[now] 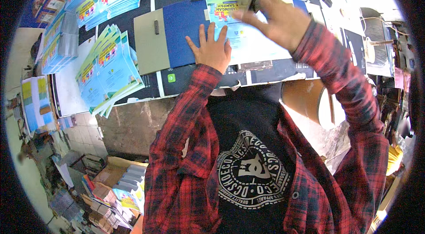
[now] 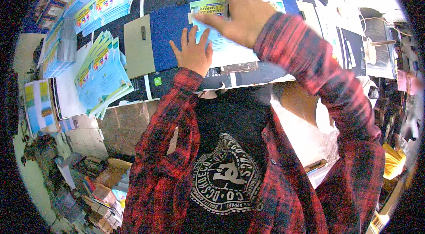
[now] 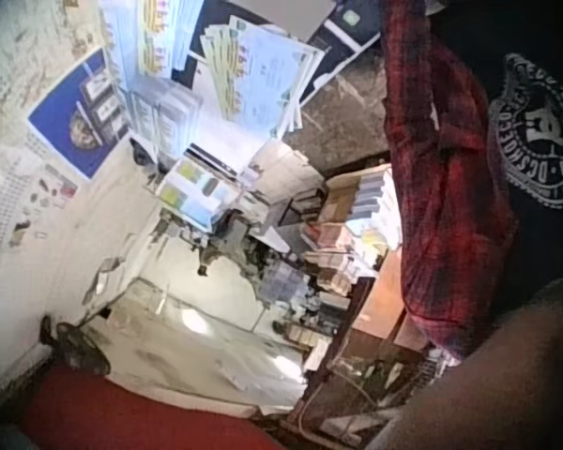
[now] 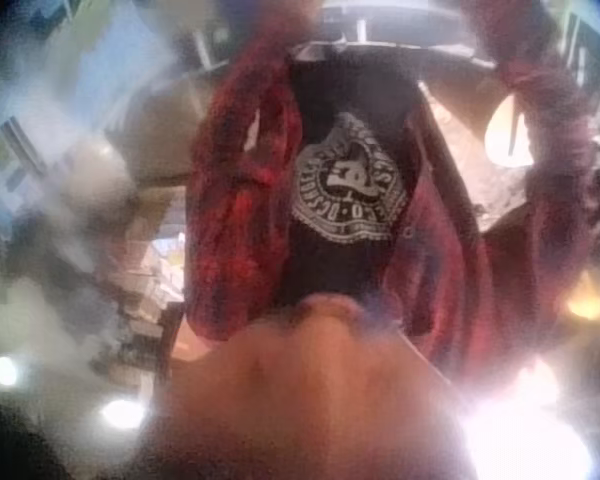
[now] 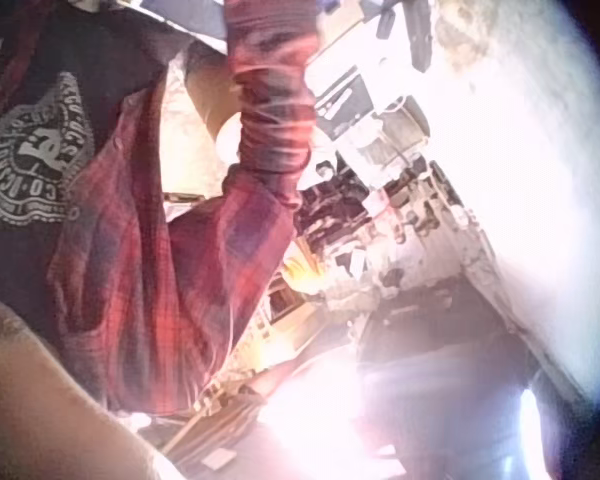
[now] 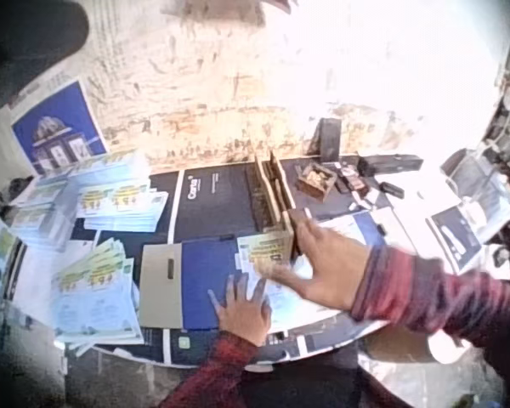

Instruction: The person repeatedly places a booklet on a binding machine, aligns it, and presses the handle to bind the booklet. They then remove the finished booklet and repeat the process with the next one from a stack.

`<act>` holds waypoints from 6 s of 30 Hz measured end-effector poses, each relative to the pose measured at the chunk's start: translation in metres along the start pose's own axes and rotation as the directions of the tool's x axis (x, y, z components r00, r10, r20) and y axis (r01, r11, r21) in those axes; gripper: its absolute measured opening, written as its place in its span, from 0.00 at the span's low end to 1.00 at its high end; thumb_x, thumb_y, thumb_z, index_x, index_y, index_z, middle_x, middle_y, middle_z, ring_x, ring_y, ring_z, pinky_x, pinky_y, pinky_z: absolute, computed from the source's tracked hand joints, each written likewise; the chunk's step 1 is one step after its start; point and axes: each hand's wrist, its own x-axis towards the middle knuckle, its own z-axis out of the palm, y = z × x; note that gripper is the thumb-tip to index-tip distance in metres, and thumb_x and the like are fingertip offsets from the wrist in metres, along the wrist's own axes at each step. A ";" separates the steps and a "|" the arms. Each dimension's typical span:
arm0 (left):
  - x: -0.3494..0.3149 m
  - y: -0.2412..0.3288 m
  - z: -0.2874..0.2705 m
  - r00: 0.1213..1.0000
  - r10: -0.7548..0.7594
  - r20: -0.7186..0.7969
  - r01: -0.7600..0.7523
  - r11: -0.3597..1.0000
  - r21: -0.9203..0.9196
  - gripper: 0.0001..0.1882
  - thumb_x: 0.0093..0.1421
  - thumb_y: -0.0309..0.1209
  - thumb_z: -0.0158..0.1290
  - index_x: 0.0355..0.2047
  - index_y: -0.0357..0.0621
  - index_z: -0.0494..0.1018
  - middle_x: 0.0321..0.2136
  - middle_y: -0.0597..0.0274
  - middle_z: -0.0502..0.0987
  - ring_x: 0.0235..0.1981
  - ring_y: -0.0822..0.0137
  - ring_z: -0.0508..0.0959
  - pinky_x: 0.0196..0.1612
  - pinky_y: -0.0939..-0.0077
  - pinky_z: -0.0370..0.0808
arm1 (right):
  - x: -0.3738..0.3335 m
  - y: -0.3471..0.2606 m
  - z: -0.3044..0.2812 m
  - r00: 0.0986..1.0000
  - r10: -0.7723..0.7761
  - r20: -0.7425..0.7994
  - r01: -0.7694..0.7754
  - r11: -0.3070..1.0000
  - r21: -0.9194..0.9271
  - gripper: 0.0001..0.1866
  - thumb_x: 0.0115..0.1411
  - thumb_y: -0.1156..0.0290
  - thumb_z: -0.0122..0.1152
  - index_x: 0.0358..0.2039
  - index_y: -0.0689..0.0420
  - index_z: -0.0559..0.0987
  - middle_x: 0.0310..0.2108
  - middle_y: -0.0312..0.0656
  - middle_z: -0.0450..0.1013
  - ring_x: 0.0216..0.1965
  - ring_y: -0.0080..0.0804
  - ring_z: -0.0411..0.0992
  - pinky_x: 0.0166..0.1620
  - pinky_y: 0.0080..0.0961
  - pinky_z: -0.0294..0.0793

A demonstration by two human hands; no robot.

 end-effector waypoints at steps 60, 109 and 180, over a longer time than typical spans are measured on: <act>0.001 -0.046 -0.020 0.974 -0.159 -0.159 0.075 0.895 -0.439 0.37 0.52 0.32 0.63 0.62 0.37 0.63 0.61 0.47 0.66 0.62 0.51 0.66 0.63 0.54 0.62 | -0.026 0.084 0.179 0.917 0.090 -0.389 -0.078 0.996 0.047 0.44 0.62 0.42 0.53 0.68 0.59 0.56 0.67 0.56 0.56 0.64 0.53 0.61 0.64 0.41 0.62; -0.009 0.021 0.009 0.999 0.018 -0.039 -0.024 0.989 -0.145 0.39 0.61 0.53 0.47 0.66 0.40 0.58 0.69 0.58 0.56 0.70 0.53 0.52 0.66 0.35 0.44 | -0.030 0.201 0.104 0.926 0.320 -0.199 -0.275 0.935 0.222 0.28 0.64 0.43 0.52 0.54 0.51 0.76 0.47 0.42 0.77 0.44 0.33 0.76 0.44 0.26 0.73; -0.021 -0.214 -0.061 0.815 -0.512 0.272 0.559 0.572 -0.599 0.22 0.62 0.43 0.57 0.41 0.31 0.80 0.34 0.53 0.83 0.35 0.65 0.79 0.42 0.70 0.74 | -0.075 0.096 0.135 0.856 0.329 -0.398 -0.072 0.840 0.539 0.28 0.58 0.54 0.65 0.55 0.57 0.75 0.48 0.54 0.76 0.46 0.43 0.77 0.49 0.37 0.76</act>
